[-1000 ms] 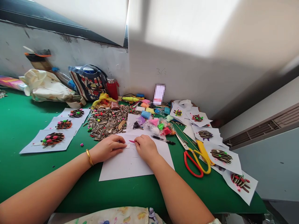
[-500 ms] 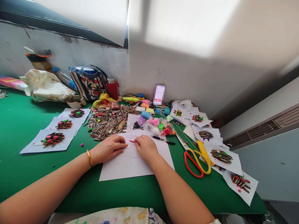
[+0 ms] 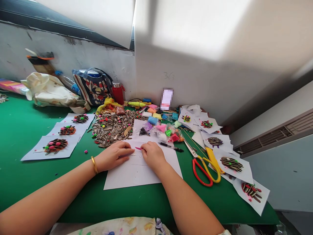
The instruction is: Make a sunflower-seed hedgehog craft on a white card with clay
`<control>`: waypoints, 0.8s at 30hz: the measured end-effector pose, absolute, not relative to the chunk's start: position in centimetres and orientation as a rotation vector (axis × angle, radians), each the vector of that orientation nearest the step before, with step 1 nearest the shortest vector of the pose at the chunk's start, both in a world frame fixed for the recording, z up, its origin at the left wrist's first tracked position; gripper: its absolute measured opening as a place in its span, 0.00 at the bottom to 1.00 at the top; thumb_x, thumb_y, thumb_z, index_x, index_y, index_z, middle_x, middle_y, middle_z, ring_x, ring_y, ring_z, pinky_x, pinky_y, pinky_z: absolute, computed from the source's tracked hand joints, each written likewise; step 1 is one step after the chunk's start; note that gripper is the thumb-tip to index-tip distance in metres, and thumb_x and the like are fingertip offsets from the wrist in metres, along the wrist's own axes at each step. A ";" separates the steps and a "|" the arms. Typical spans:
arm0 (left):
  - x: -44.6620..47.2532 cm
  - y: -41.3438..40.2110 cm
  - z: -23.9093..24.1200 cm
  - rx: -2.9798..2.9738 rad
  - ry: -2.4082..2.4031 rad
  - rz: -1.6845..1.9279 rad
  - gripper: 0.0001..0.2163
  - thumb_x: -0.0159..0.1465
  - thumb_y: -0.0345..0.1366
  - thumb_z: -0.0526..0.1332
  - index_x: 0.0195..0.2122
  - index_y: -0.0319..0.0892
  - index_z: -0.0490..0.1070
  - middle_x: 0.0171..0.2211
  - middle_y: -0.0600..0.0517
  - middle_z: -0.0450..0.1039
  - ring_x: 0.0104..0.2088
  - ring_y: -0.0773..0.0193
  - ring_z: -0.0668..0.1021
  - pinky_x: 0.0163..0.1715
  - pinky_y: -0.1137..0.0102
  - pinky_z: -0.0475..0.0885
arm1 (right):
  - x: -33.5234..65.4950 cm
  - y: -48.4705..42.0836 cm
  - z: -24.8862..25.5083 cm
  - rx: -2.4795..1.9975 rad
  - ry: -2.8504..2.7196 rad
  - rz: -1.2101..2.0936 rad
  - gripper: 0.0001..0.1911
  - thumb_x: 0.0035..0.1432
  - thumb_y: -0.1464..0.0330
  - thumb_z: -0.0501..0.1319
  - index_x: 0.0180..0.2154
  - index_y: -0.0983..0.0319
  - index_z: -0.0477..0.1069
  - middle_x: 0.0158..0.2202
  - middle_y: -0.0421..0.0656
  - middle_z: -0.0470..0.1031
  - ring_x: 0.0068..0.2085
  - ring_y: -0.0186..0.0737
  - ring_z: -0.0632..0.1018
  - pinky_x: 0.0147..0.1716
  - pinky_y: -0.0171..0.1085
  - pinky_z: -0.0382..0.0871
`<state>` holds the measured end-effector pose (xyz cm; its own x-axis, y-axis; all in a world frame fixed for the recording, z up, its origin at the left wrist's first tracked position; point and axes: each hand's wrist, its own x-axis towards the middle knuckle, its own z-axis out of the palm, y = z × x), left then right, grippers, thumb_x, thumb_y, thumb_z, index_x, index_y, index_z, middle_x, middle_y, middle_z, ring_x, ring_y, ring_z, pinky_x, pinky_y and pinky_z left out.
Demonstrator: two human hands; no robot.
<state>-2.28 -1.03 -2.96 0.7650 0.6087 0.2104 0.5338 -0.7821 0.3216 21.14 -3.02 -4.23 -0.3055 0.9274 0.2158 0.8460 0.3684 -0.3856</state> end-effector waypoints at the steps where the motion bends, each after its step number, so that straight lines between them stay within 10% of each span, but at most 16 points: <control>1: -2.2 -1.1 -3.0 2.727 0.898 0.444 0.16 0.65 0.35 0.58 0.54 0.49 0.71 0.47 0.48 0.70 0.46 0.57 0.71 0.50 0.61 0.67 | 21.1 -3.0 -4.2 -1.543 -2.235 0.277 0.08 0.64 0.70 0.57 0.39 0.59 0.74 0.37 0.42 0.74 0.42 0.39 0.72 0.42 0.36 0.62; 24: -2.0 -1.4 -2.9 2.777 0.855 0.573 0.12 0.67 0.37 0.57 0.49 0.54 0.75 0.42 0.48 0.70 0.43 0.60 0.72 0.47 0.64 0.67 | 20.9 -3.1 -4.4 -1.467 -2.372 0.101 0.12 0.63 0.69 0.58 0.44 0.52 0.78 0.34 0.43 0.73 0.38 0.40 0.70 0.38 0.37 0.60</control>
